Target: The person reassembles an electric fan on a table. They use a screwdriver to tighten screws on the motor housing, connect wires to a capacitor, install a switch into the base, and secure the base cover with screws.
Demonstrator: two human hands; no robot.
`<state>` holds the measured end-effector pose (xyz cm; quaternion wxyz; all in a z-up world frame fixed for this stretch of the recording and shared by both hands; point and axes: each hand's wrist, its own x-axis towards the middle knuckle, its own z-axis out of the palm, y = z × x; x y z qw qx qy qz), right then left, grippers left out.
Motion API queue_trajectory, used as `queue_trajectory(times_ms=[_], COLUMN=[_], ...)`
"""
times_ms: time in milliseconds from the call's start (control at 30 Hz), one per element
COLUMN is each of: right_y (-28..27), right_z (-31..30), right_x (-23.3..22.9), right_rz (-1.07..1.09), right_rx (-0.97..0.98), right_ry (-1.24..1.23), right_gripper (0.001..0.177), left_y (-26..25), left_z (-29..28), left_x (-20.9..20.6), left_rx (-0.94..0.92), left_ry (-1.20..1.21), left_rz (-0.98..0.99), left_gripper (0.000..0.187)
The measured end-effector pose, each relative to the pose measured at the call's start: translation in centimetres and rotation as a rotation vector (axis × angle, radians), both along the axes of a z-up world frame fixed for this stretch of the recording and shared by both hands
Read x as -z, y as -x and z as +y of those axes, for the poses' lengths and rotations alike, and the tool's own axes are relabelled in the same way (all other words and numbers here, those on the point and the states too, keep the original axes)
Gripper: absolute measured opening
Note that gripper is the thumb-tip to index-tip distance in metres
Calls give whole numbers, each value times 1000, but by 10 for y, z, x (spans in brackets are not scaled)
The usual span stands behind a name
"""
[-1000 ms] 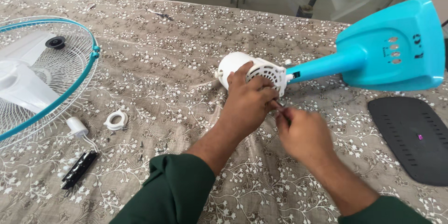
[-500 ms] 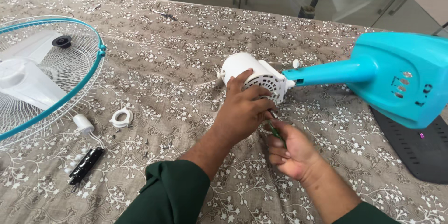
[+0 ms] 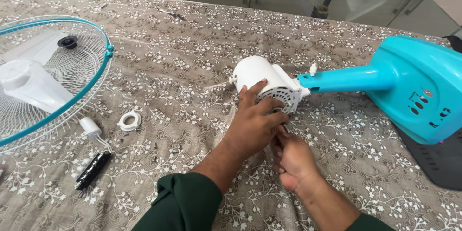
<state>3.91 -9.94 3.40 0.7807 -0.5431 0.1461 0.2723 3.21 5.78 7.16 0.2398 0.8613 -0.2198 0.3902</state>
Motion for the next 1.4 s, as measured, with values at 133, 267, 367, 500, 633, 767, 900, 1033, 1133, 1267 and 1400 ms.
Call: queue_trajectory(times_ms=[133,267,367,500,633,767,900,1033,1133,1267,1400], right_y=[-10,-8,-7,-8,-1,6,-11,-42,-64,-88,-112], right_z=[-8,-5,-6,-10,-26,-57,-84,-108,-117,-108,-96], right_x=[6,11,9,0,-7,-6,-4,-8,-16,-22,-22], right_rz=[209,236,263,322,315,138,-10,-1,19,-18,-4], right_rx=[-126,-182,-241,-336,-352,-304,-95,324,463,521,558], right_ry=[-332,-464,-500,-479,-316,-132,-68,-67,-246,-411,-456], right_gripper=[34,31,25,26,32,30,32,31,40,69,73], left_y=[3,0,-3,1,15,26,34,61,67,46,24], left_z=[7,17,31,46,45,41,33,24,5,-10,-24], left_x=[-3,-8,-9,-9,-6,-2,-6,-9,-10,-7,3], left_rx=[40,92,143,180,123,74,16,-78,-230,6,108], left_ry=[2,-19,-51,-127,-201,-199,-184,97,596,1432,1618], left_rz=[55,71,89,81,165,221,258,187,517,1338,1340], left_gripper=[26,28,29,28,30,27,24,34,33,30,42])
